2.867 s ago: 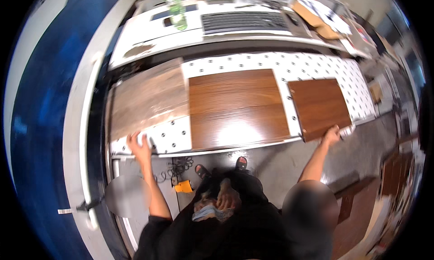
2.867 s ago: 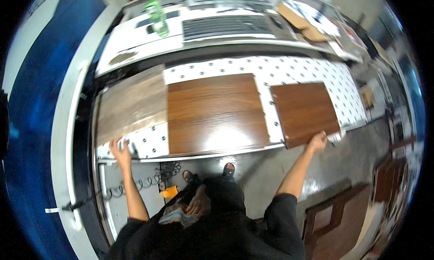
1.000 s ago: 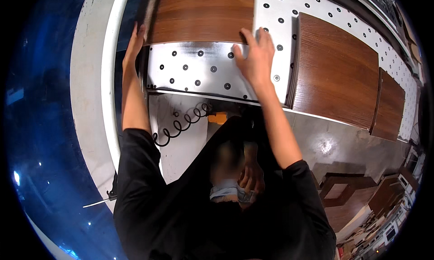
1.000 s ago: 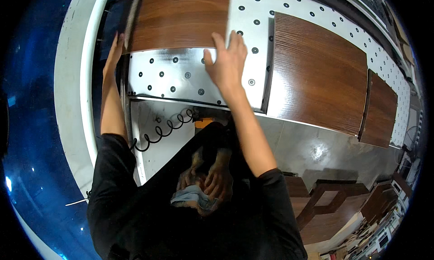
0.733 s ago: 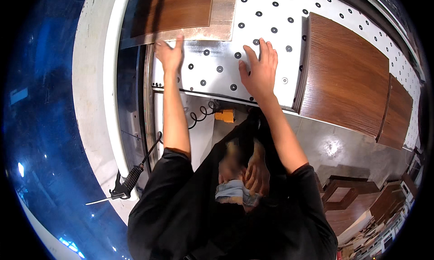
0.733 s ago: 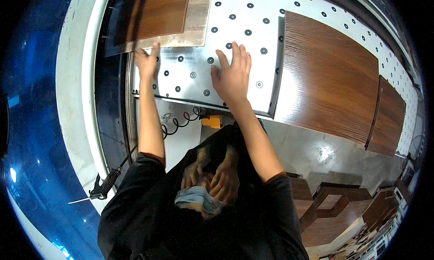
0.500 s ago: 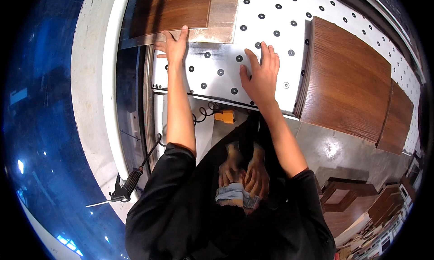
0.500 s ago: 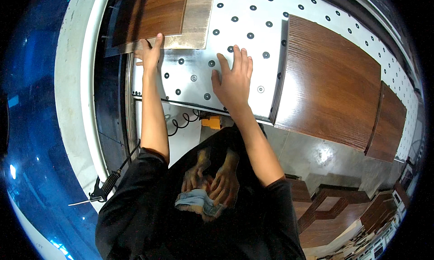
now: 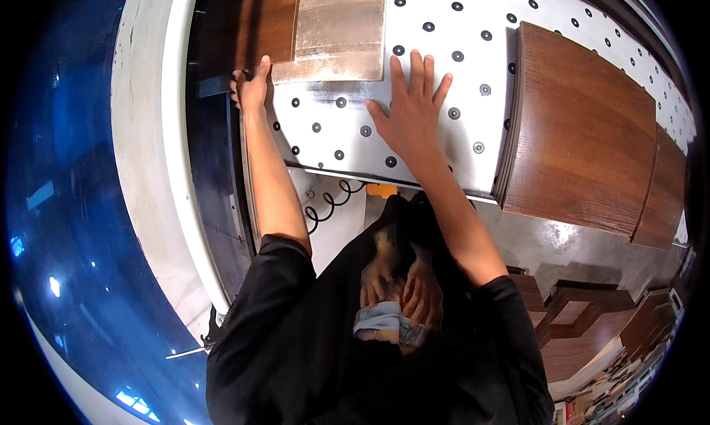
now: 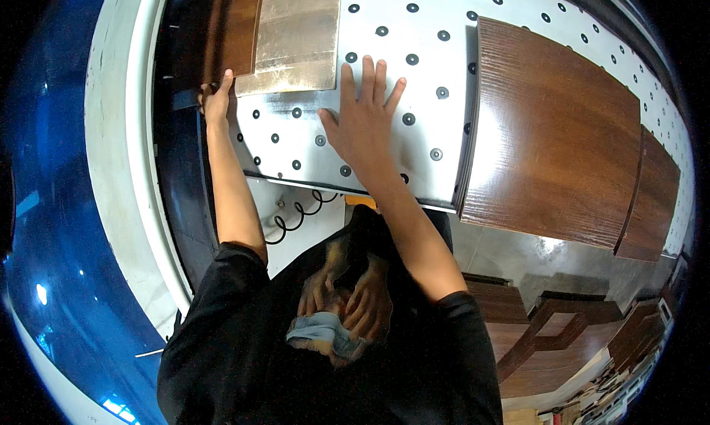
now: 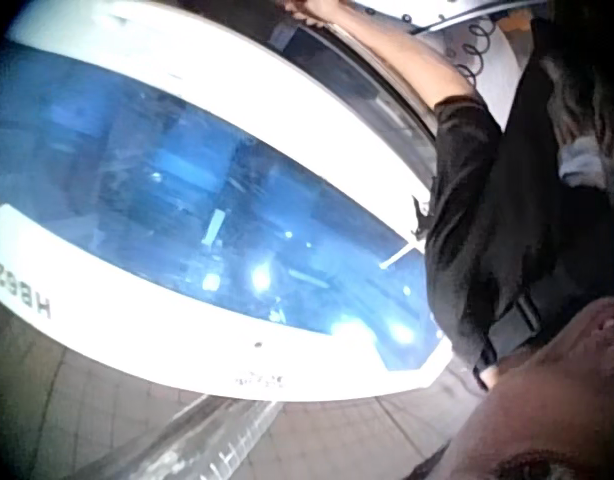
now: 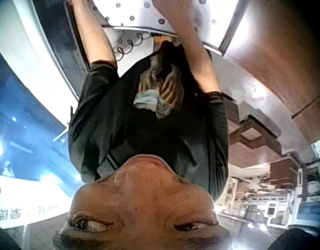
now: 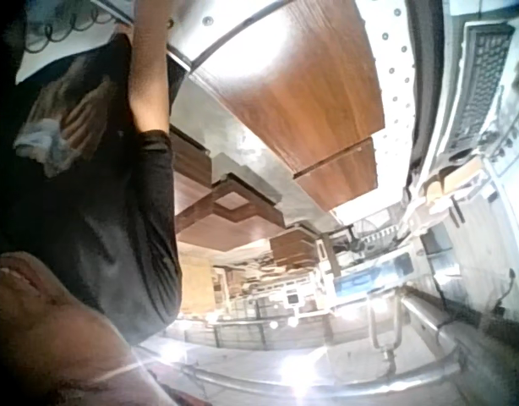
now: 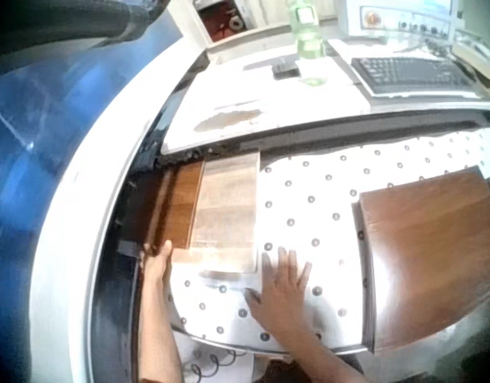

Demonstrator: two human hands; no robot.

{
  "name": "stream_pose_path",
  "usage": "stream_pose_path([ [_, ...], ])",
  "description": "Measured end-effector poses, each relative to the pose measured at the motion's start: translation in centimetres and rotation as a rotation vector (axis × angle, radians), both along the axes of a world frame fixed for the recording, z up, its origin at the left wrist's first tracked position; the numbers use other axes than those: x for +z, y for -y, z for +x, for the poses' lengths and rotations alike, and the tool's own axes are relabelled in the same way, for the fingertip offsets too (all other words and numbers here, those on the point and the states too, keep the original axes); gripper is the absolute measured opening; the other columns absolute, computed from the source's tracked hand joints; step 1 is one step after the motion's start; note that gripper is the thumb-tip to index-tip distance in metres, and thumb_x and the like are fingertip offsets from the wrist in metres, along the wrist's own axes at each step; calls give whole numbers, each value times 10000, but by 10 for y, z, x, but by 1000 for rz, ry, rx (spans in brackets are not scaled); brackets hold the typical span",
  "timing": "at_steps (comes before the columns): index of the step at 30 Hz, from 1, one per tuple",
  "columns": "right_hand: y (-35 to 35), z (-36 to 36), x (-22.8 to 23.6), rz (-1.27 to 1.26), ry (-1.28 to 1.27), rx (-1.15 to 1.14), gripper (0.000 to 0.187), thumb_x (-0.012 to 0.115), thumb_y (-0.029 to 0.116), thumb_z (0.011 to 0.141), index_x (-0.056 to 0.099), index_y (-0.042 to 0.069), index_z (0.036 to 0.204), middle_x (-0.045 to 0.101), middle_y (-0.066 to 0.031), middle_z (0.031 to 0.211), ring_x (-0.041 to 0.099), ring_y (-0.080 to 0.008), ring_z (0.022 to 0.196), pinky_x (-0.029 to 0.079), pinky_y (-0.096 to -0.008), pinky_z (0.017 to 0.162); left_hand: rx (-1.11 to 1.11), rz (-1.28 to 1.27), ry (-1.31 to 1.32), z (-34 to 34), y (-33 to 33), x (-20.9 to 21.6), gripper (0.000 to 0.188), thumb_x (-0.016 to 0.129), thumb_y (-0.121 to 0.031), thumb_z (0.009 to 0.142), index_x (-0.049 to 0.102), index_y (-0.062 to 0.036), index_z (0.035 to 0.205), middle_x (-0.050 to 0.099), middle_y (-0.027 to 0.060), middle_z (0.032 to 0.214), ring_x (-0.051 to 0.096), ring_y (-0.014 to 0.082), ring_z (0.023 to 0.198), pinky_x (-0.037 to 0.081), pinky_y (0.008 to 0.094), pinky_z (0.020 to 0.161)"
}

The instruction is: The person carries a large sheet of plywood through a workshop and places it on the floor. They then pick up several rectangular wood panels and arrange them on a perforated metal workbench, using a handheld device to scan or measure the panels.

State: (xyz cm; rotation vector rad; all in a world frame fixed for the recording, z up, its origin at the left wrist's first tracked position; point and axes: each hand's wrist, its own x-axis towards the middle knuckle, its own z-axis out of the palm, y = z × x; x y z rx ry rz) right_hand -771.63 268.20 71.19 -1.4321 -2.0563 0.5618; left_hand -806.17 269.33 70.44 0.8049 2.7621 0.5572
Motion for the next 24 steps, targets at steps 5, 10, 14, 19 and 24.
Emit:
stream_pose_path([
  [5, -36, -20, 9, -70, 149, 68, 886, 803, 397, 793, 419, -59, 1449, 282, -262, 1567, 150, -410, 1507, 85, -664, 1176, 80, -33, -15, 1, 1, -4, 1236, 647, -840, 693, 237, -89, 1585, 178, 324, 1594, 108, 515, 1481, 115, 609, 1190],
  [10, -51, -17, 19, -92, 163, 172, 822, 779, 313, 832, 412, -85, 1451, 369, -217, 1551, 252, -358, 1492, 135, -544, 1223, 144, 82, 46, 19, 1, -5, 1194, 682, -804, 703, 229, -155, 1597, 165, 404, 1560, 61, 549, 1472, 51, 637, 1178],
  [14, -56, -3, 18, -48, 83, 276, 794, 762, 278, 837, 417, -109, 1439, 375, -234, 1546, 274, -367, 1482, 131, -526, 1229, 160, 189, -61, 20, 0, -22, 1120, 677, -761, 743, 347, -50, 1543, 301, 363, 1540, 86, 534, 1485, 44, 571, 1204],
  [19, -65, 8, 13, -11, 113, 360, 772, 733, 339, 863, 448, -116, 1418, 376, -225, 1549, 300, -359, 1472, 170, -505, 1227, 84, 259, -27, 20, 4, -26, 1127, 647, -772, 765, 317, -35, 1552, 256, 391, 1543, 46, 580, 1469, -13, 553, 1208],
  [24, -65, 9, 8, 106, 207, 385, 728, 591, 440, 955, 465, -127, 1394, 384, -247, 1530, 329, -377, 1451, 206, -518, 1214, 88, 247, -82, 20, 7, -37, 1110, 610, -795, 778, 306, -73, 1565, 119, 451, 1544, -32, 573, 1470, 7, 551, 1207],
])
